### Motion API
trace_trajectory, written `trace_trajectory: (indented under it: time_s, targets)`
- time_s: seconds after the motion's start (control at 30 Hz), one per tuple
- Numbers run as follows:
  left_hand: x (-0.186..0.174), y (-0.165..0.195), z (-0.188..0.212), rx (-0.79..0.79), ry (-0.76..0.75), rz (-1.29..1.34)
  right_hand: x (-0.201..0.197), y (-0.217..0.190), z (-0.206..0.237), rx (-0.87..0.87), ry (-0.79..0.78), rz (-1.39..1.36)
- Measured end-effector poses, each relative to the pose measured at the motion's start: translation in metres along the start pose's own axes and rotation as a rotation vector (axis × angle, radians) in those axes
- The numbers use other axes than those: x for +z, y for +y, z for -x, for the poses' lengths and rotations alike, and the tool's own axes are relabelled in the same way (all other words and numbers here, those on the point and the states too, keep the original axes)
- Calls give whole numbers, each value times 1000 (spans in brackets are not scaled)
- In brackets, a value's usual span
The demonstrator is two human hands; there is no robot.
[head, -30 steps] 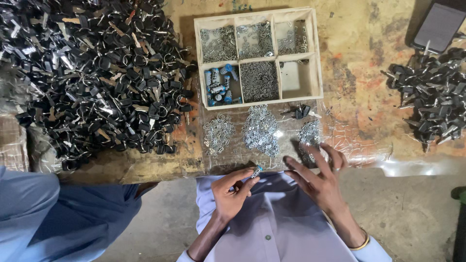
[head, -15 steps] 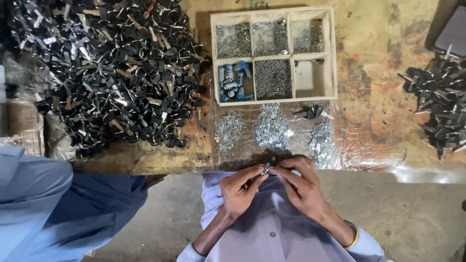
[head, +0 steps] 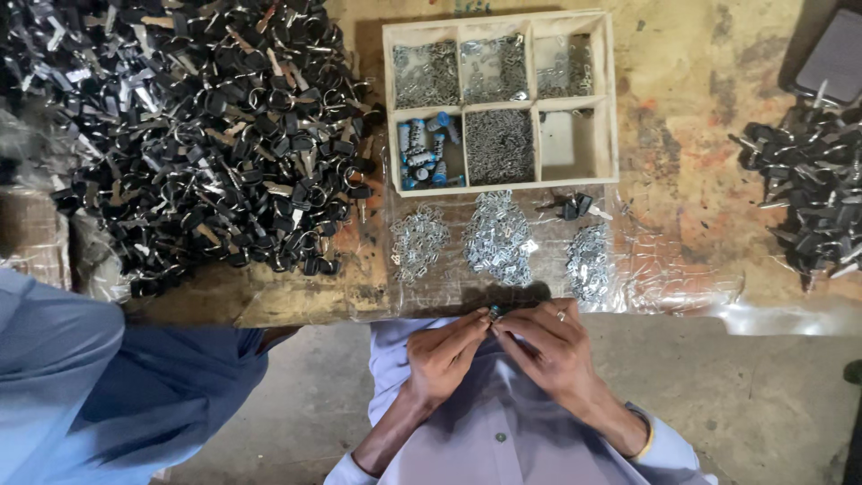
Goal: The person sits at a workbench and assembles small blue and black components by hand, fitting parts together one at a time and placing the finished assemblies into a compartmented box. Piles of black parts and an orange basket of components sit on the bench beside the box.
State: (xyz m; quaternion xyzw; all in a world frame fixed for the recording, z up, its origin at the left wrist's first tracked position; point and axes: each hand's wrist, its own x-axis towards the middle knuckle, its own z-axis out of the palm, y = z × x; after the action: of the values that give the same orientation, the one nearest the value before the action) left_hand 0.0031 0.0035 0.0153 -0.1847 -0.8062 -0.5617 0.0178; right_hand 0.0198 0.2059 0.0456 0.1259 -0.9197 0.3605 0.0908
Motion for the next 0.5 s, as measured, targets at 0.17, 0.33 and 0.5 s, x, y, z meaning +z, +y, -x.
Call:
trace_trajectory:
  time_s: [0.17,0.33,0.5]
  targets:
    - [7,-1,0,-30,81,80,-25,20,7,162,162,190]
    - [7,-2,4,-261,70,210,-38,20,3,111,120,378]
    - [6,-6,6,-304,78,267,-42,15,0,98,84,344]
